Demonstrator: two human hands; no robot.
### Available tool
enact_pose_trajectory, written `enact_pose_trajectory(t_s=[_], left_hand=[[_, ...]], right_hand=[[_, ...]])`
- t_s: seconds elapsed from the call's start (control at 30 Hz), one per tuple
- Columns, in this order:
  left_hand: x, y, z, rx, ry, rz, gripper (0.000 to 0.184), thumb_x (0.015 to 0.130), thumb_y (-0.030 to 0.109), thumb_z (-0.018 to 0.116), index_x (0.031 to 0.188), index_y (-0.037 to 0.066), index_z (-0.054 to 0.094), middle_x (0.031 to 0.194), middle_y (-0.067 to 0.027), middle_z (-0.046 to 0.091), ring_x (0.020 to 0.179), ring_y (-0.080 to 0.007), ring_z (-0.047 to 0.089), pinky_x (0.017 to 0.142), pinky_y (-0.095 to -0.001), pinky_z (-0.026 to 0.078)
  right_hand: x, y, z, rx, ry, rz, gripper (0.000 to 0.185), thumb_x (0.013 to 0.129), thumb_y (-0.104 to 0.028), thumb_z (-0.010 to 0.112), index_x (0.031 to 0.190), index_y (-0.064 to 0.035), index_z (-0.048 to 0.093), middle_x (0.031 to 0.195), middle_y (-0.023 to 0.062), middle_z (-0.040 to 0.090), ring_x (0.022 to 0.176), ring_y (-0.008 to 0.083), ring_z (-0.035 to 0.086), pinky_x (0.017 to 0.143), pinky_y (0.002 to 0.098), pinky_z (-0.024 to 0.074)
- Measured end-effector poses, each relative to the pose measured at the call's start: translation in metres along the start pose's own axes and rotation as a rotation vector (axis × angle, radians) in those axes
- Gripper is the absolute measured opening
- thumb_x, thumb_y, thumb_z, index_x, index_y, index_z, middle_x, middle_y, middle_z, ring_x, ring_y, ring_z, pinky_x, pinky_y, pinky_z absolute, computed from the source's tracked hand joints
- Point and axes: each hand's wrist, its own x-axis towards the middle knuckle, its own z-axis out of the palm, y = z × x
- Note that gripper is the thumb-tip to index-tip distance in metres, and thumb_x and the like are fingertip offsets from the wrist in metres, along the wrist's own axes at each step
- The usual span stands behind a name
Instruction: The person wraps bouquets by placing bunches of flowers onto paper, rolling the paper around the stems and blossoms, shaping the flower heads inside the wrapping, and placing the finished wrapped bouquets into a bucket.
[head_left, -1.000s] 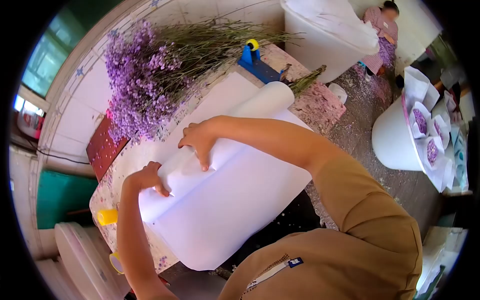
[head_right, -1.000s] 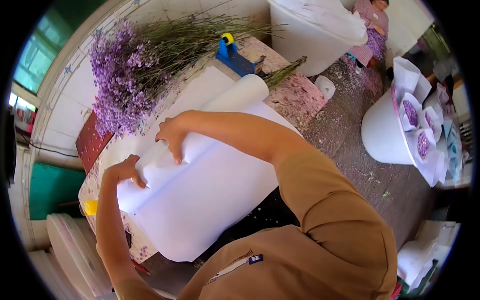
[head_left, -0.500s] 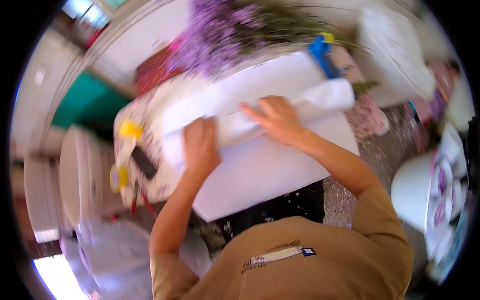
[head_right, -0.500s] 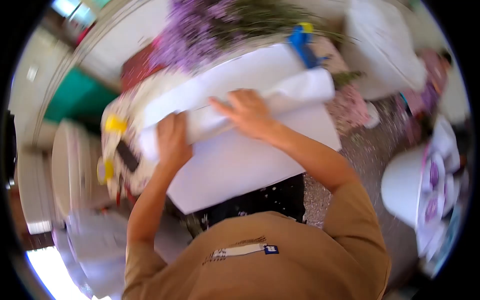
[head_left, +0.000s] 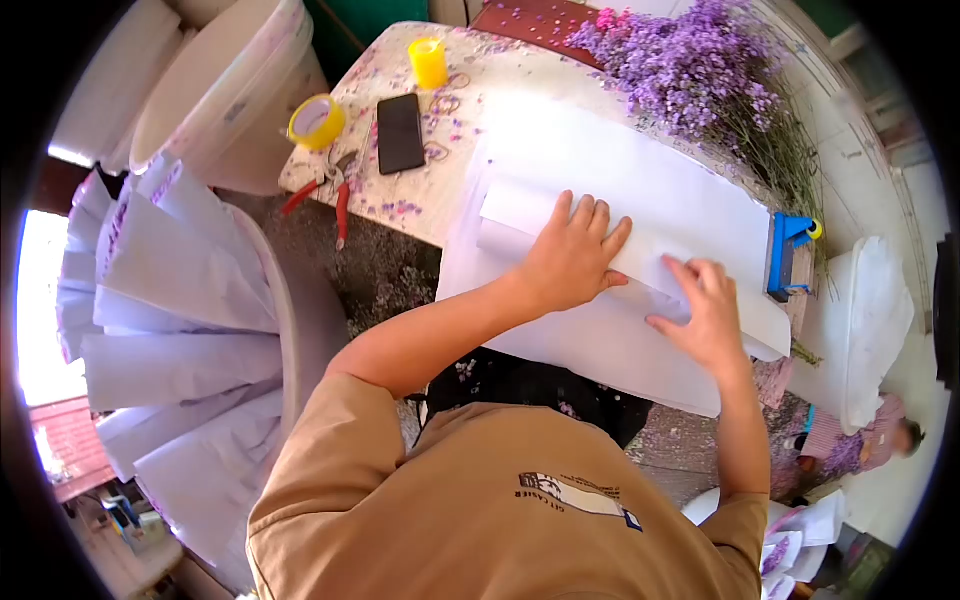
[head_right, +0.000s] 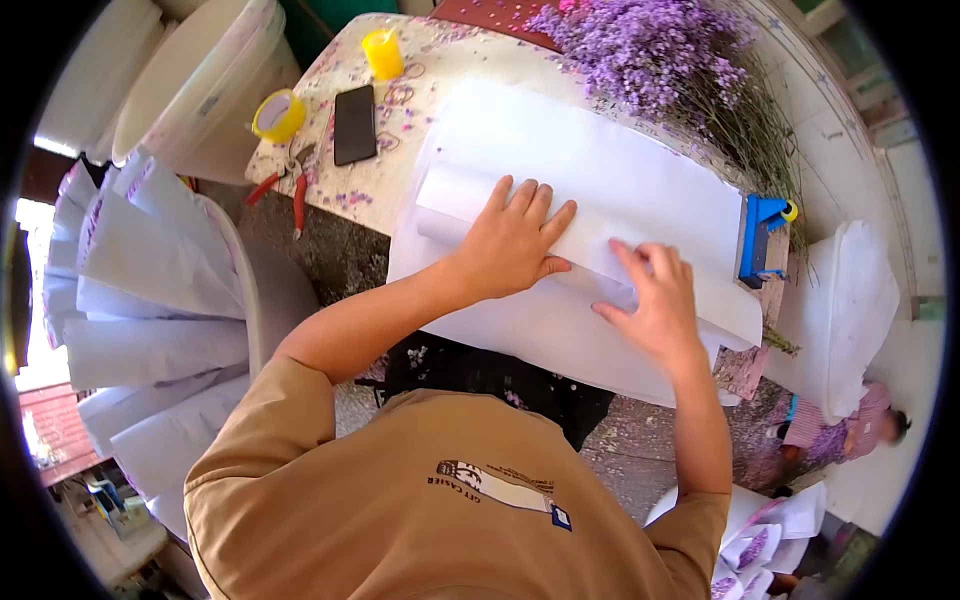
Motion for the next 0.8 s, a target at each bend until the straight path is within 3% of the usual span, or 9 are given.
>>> enact_pose_trajectory(t_s=[0.1,0.23,0.3,0.33,0.4,0.47,0.5,0.57,0.8], left_hand=[[-0.015,0.006,0.001,0.050,0.091,0.014,0.076,0.092,0.059,0.062,0.145,0.005,0.055,0.139,-0.0266,0.057,0.133,-0.0426,0.050,0.114,-0.0609,0.033],[-0.028,0.003,-0.001,0.025,0.126,-0.020,0.075,0.090,0.056,0.065,0.145,0.006,0.054,0.142,-0.0255,0.056,0.135,-0.0405,0.050,0.116,-0.0583,0.032],[-0.039,-0.004,-0.004,-0.228,0.205,0.076,0.059,0.089,0.036,0.074,0.137,0.005,0.059,0.136,-0.0216,0.061,0.132,-0.0360,0.054,0.113,-0.0544,0.037],[-0.047,-0.010,-0.009,-0.233,0.220,0.052,0.059,0.089,0.036,0.074,0.137,0.005,0.059,0.136,-0.0216,0.061,0.132,-0.0360,0.054,0.113,-0.0544,0.037],[-0.073,-0.028,-0.020,-0.663,0.381,-0.047,0.039,0.084,0.009,0.075,0.122,0.006,0.066,0.123,-0.0159,0.066,0.119,-0.0329,0.060,0.106,-0.0496,0.043],[-0.100,-0.050,-0.028,-0.639,0.598,-0.338,0.031,0.080,-0.007,0.068,0.108,0.005,0.068,0.108,-0.0124,0.066,0.103,-0.0308,0.063,0.096,-0.0446,0.046],[-0.109,-0.060,-0.020,-0.788,0.672,-0.546,0.026,0.083,-0.007,0.066,0.106,0.005,0.069,0.101,-0.0096,0.064,0.093,-0.0242,0.063,0.088,-0.0375,0.046],[-0.120,-0.073,-0.025,-0.947,0.511,-0.763,0.022,0.086,-0.004,0.067,0.106,0.004,0.068,0.096,-0.0058,0.063,0.088,-0.0169,0.062,0.082,-0.0322,0.045],[-0.114,-0.071,-0.012,-1.217,0.337,-0.805,0.012,0.088,0.003,0.074,0.097,0.001,0.067,0.087,-0.0029,0.060,0.083,-0.0138,0.057,0.077,-0.0279,0.043]], right_hand=[[0.038,0.001,-0.017,0.061,-0.013,-0.084,0.116,0.057,-0.037,0.096,0.157,-0.0136,0.042,0.146,0.0200,0.050,0.136,0.0371,0.048,0.114,0.0493,0.0386],[0.093,-0.005,0.007,0.291,-0.369,-0.081,0.124,0.058,-0.034,0.096,0.162,-0.0113,0.031,0.152,0.0230,0.048,0.141,0.0392,0.047,0.117,0.0442,0.0395],[0.101,-0.012,0.009,0.260,-0.399,-0.114,0.125,0.057,-0.032,0.095,0.162,-0.0101,0.030,0.151,0.0229,0.050,0.140,0.0387,0.049,0.117,0.0417,0.0407],[0.101,-0.012,0.011,0.261,-0.386,-0.111,0.126,0.057,-0.030,0.095,0.162,-0.0102,0.031,0.150,0.0226,0.051,0.139,0.0382,0.050,0.117,0.0418,0.0411],[0.099,-0.017,0.008,0.266,-0.384,-0.066,0.128,0.054,-0.025,0.096,0.162,-0.0101,0.030,0.146,0.0218,0.053,0.137,0.0369,0.052,0.116,0.0418,0.0421],[0.101,-0.022,0.005,0.248,-0.402,-0.049,0.128,0.053,-0.024,0.097,0.162,-0.0100,0.030,0.145,0.0216,0.054,0.136,0.0369,0.053,0.115,0.0418,0.0426],[0.100,-0.024,0.004,0.238,-0.414,-0.036,0.129,0.053,-0.023,0.097,0.162,-0.0099,0.030,0.144,0.0213,0.055,0.135,0.0369,0.053,0.115,0.0417,0.0430],[0.098,-0.021,0.007,0.226,-0.403,-0.056,0.129,0.052,-0.023,0.097,0.162,-0.0098,0.030,0.143,0.0212,0.055,0.134,0.0369,0.054,0.114,0.0419,0.0432],[0.097,-0.021,0.007,0.229,-0.395,-0.077,0.129,0.051,-0.022,0.097,0.162,-0.0099,0.030,0.142,0.0208,0.055,0.132,0.0379,0.054,0.113,0.0430,0.0438]])
